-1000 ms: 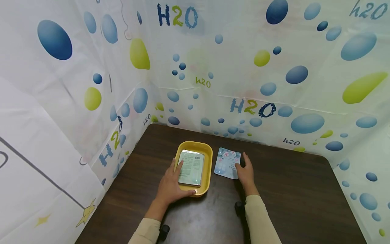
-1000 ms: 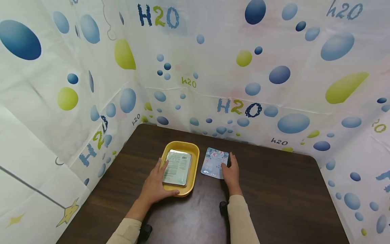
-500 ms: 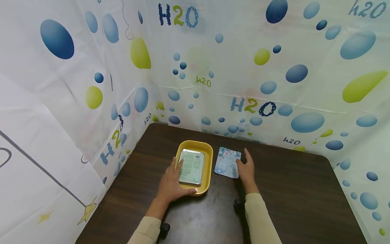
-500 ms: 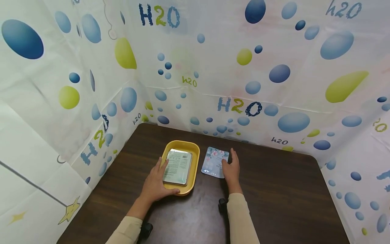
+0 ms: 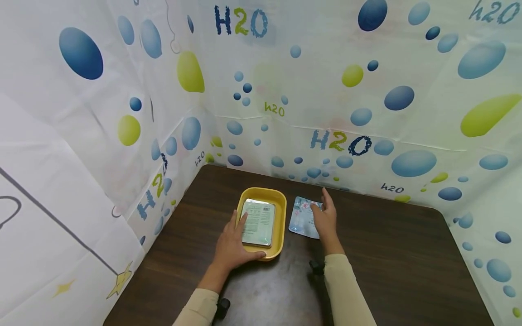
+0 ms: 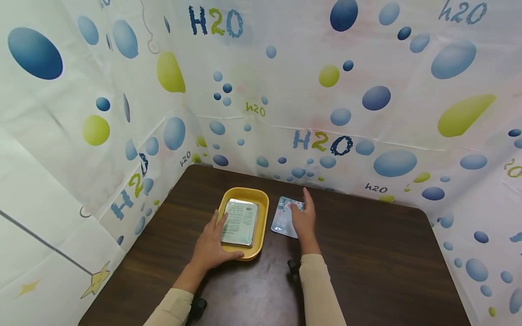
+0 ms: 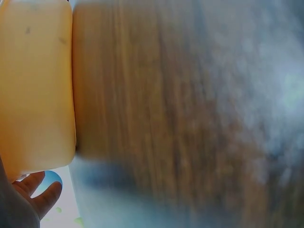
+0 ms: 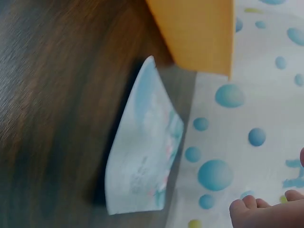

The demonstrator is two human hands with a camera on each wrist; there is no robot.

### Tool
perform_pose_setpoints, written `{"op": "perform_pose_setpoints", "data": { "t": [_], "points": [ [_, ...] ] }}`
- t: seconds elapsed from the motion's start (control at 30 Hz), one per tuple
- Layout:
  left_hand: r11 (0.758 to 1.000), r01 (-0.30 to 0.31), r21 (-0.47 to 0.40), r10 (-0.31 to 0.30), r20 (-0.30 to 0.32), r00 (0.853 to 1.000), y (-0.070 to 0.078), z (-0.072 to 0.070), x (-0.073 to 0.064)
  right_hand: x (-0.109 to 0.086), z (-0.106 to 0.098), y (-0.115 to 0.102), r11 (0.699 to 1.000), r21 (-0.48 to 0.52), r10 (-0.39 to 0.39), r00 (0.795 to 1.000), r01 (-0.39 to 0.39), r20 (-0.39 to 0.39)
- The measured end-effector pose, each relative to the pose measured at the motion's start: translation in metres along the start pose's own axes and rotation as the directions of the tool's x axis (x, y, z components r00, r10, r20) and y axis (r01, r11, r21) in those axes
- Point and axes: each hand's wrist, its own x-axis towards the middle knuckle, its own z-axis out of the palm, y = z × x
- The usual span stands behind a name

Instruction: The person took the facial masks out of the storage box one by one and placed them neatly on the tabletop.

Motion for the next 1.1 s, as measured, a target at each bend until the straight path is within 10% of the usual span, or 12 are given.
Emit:
{"op": "perform_pose_setpoints", "data": {
  "t": [0.5, 1.1],
  "points": [
    [1.0, -0.017, -0.007, 0.016, -0.017, 1.0, 0.0, 0.003, 0.0, -0.013, 0.033, -0.034, 0.993, 0.079, -0.089, 0.994, 0.083, 0.067],
    [1.0, -0.01, -0.022, 0.01, -0.006, 1.0, 0.0, 0.002, 0.002, -0.036, 0.086, -0.025, 0.984, 0.175, -0.043, 0.988, 0.016, 0.15]
  ]
}}
